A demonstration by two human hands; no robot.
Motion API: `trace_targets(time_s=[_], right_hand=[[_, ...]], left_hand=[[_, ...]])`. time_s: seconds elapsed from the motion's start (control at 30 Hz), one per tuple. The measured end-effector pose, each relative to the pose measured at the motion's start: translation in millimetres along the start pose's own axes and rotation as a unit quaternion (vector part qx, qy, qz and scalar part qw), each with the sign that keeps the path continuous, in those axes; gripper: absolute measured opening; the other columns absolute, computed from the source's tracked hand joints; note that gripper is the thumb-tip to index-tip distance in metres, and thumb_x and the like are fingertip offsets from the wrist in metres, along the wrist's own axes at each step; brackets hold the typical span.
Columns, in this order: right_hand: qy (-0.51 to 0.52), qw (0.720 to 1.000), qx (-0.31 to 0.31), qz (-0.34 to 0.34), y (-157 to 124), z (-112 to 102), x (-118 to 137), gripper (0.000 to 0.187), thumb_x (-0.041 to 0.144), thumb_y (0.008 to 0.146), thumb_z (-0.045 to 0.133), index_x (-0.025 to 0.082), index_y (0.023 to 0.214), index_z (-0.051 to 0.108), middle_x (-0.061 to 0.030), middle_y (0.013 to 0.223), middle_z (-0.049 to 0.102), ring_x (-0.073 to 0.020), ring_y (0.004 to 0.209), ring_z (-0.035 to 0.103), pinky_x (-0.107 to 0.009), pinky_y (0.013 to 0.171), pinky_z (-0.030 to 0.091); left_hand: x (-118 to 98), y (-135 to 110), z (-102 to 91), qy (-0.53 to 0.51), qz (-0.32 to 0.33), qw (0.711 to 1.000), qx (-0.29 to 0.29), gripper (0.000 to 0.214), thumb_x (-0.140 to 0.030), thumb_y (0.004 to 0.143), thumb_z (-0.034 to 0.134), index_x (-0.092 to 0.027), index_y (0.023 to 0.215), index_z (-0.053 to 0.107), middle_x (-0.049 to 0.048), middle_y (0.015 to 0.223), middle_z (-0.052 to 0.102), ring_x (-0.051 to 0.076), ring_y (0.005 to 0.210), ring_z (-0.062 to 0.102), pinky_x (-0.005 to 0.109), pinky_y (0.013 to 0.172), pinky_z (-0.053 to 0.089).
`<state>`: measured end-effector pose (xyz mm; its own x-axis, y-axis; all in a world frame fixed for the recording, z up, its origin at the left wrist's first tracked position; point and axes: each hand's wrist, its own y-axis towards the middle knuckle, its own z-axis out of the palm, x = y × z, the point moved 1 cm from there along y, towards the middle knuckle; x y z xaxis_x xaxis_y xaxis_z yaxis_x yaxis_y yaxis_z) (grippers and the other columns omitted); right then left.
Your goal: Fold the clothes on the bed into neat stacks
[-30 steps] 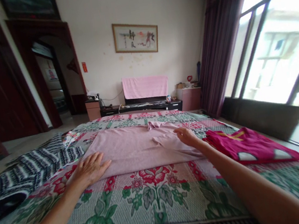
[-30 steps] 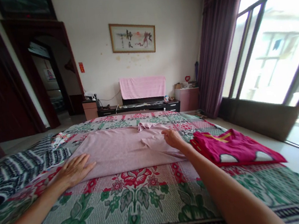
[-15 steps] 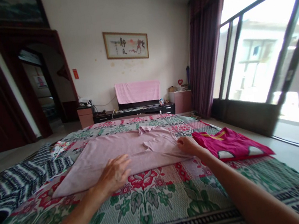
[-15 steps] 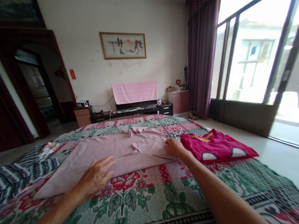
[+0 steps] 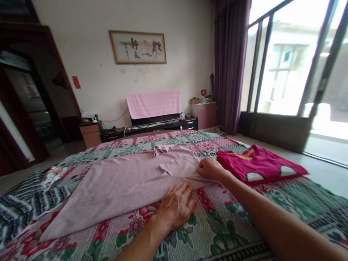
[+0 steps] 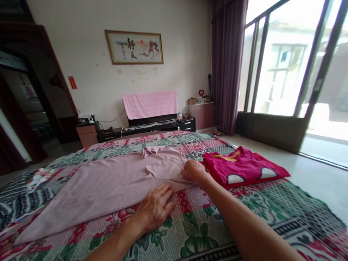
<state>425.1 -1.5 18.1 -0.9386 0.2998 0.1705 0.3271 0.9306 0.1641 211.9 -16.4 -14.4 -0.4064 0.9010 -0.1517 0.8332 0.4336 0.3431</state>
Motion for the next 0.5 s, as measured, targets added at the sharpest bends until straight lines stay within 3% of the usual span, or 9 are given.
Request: trace_targets(time_s=[0.3, 0.5], right_hand=[[-0.017, 0.999, -0.039, -0.02, 0.4, 7.4, 3.2, 0.031, 0.027, 0.086, 0.043, 0.014, 0.098, 0.069, -0.0143, 0.096, 0.071, -0.0242, 0.093, 0.065, -0.028, 0.074, 0.044], [-0.015, 0.999, -0.04, -0.004, -0.3, 8.2, 5.0, 0.031, 0.031, 0.086, 0.042, 0.017, 0.09, 0.069, -0.0126, 0.089, 0.072, -0.0242, 0.088, 0.066, -0.028, 0.068, 0.043]], left_hand=[[-2.1, -0.5, -4.3, 0.0, -0.007, 1.0, 0.001, 0.036, -0.034, 0.091, 0.044, -0.018, 0.119, 0.059, 0.0102, 0.133, 0.055, 0.024, 0.123, 0.05, 0.041, 0.105, 0.039], [-1.6, -0.7, -3.7, 0.0, -0.002, 1.0, -0.003, 0.036, -0.033, 0.091, 0.043, -0.017, 0.118, 0.059, 0.0108, 0.132, 0.055, 0.024, 0.122, 0.05, 0.04, 0.105, 0.039]])
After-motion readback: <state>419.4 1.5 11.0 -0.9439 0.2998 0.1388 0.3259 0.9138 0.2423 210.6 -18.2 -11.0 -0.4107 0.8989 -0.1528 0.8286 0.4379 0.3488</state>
